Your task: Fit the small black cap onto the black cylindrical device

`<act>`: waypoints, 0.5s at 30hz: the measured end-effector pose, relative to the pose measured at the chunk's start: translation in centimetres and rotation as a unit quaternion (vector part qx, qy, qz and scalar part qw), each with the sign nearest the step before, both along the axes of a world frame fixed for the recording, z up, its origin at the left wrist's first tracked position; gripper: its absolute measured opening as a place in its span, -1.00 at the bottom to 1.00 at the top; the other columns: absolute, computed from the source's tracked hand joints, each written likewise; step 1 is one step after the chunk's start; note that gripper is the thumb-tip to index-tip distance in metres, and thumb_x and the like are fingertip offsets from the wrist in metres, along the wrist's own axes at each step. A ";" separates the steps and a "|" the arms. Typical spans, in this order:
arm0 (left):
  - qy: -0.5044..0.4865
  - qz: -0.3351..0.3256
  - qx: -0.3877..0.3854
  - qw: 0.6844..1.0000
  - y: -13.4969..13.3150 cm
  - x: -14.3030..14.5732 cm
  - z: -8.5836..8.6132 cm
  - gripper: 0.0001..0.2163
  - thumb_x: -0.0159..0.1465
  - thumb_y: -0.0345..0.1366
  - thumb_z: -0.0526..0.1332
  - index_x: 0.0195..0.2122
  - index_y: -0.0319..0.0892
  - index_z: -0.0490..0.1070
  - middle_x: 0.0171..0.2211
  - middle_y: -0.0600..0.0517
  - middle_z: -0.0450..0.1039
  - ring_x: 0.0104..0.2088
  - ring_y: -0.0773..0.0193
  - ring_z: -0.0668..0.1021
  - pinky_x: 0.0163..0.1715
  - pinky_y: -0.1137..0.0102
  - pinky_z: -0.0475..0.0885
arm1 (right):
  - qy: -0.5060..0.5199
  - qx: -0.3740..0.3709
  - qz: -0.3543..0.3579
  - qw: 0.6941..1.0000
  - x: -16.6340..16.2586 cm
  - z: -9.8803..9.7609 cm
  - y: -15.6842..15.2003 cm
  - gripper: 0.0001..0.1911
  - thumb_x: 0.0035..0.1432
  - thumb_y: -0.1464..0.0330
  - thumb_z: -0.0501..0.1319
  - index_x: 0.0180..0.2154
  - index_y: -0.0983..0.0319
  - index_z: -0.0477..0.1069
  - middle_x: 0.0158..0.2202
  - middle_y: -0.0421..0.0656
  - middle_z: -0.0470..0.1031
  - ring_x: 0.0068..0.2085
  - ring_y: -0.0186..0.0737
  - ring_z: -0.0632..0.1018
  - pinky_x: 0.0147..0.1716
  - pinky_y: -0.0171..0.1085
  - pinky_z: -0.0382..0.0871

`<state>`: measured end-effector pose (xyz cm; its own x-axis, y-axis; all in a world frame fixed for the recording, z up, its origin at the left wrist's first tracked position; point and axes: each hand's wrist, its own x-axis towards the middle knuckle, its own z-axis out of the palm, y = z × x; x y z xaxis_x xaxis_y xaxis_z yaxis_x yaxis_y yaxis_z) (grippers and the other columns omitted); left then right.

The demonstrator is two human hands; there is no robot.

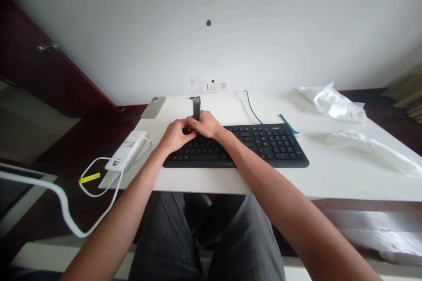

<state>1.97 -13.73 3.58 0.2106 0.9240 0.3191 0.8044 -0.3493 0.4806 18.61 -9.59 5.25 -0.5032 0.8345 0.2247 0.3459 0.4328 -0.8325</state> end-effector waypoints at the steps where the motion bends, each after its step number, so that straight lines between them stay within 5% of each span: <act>1: -0.002 -0.001 -0.002 1.000 0.0 0.0 0.0 -0.90 0.19 -0.26 0.34 -0.40 -0.12 0.46 -0.40 -0.01 0.57 -0.35 0.10 0.61 -0.32 0.29 0.44 | -0.008 -0.007 -0.015 1.000 -0.1 0.0 -0.1 -0.60 0.28 0.24 0.12 -0.53 0.28 0.51 -0.50 -0.16 0.56 -0.43 -0.27 0.52 -0.36 -0.34 0.31; 15: -0.032 -0.051 -0.035 0.998 0.4 -1.2 0.2 -0.85 0.26 -0.17 0.33 -0.32 -0.13 0.51 -0.32 0.00 0.60 -0.29 0.14 0.61 -0.24 0.30 0.47 | 0.041 -0.021 -0.010 0.999 -0.3 -0.6 -0.2 -0.61 0.25 0.23 0.09 -0.53 0.27 0.48 -0.51 -0.18 0.52 -0.41 -0.30 0.48 -0.33 -0.35 0.29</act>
